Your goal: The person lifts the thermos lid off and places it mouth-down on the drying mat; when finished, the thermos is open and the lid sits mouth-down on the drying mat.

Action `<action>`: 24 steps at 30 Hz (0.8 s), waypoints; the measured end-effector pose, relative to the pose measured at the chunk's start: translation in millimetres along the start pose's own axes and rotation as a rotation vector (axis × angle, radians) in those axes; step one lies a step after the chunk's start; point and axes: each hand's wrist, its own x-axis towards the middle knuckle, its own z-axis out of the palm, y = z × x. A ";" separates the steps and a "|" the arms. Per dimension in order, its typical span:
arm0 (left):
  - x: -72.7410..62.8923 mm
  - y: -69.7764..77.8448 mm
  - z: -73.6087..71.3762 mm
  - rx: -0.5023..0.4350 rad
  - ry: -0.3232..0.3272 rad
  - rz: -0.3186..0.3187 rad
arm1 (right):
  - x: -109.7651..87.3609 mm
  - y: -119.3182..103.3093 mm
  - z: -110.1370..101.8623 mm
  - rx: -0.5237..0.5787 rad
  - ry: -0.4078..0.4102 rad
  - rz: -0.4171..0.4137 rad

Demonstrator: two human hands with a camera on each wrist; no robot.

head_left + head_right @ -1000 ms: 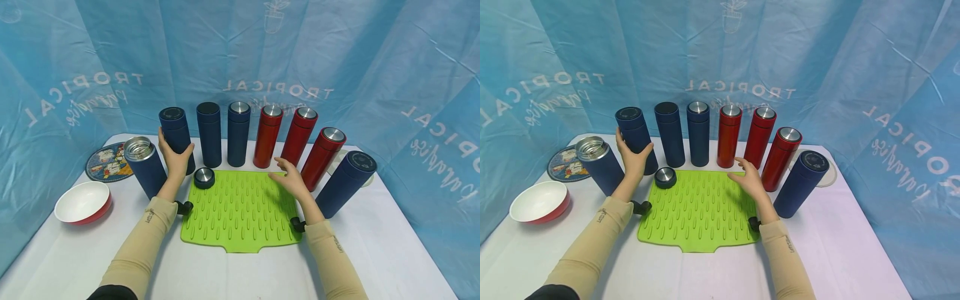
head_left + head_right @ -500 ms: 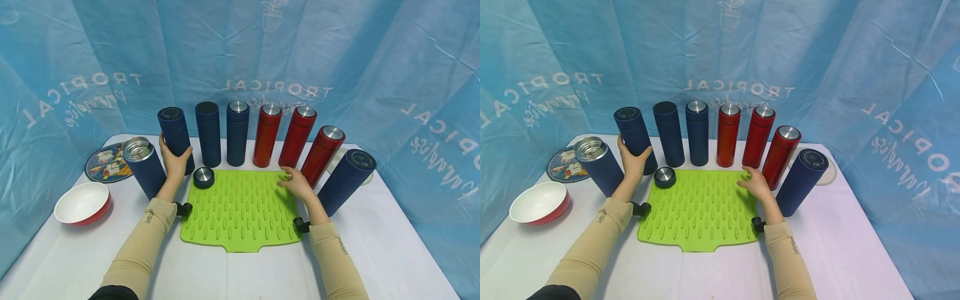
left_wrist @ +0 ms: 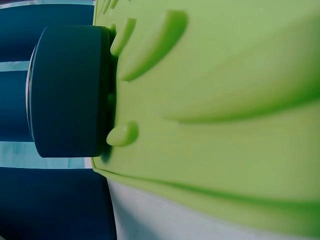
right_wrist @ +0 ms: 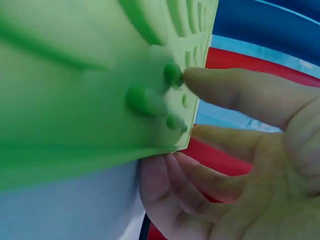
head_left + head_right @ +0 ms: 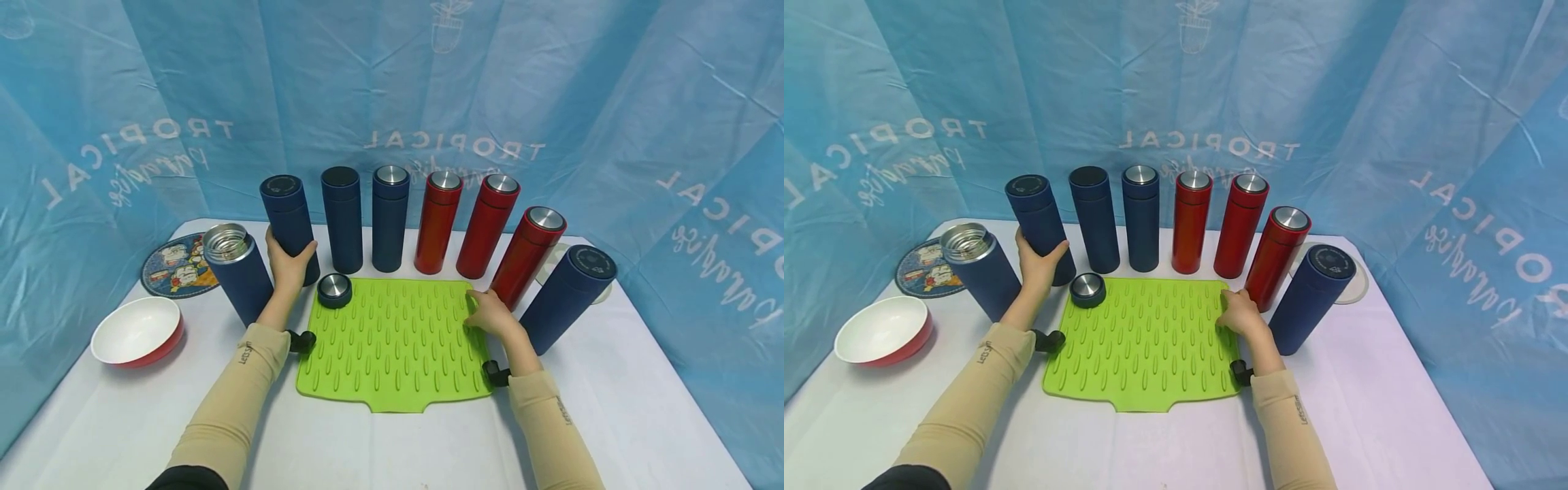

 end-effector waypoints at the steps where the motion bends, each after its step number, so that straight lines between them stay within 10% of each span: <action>1: 0.1 0.0 0.3 -0.003 -0.001 -0.001 | -1.0 1.0 0.0 -0.007 -0.008 0.007; 12: 0.9 -3.2 -1.0 0.035 0.007 -0.042 | -1.5 16.1 1.5 -0.003 -0.046 -0.046; 24: -13.0 13.9 -2.9 -0.035 0.004 0.055 | 0.3 22.9 1.6 0.001 -0.026 -0.049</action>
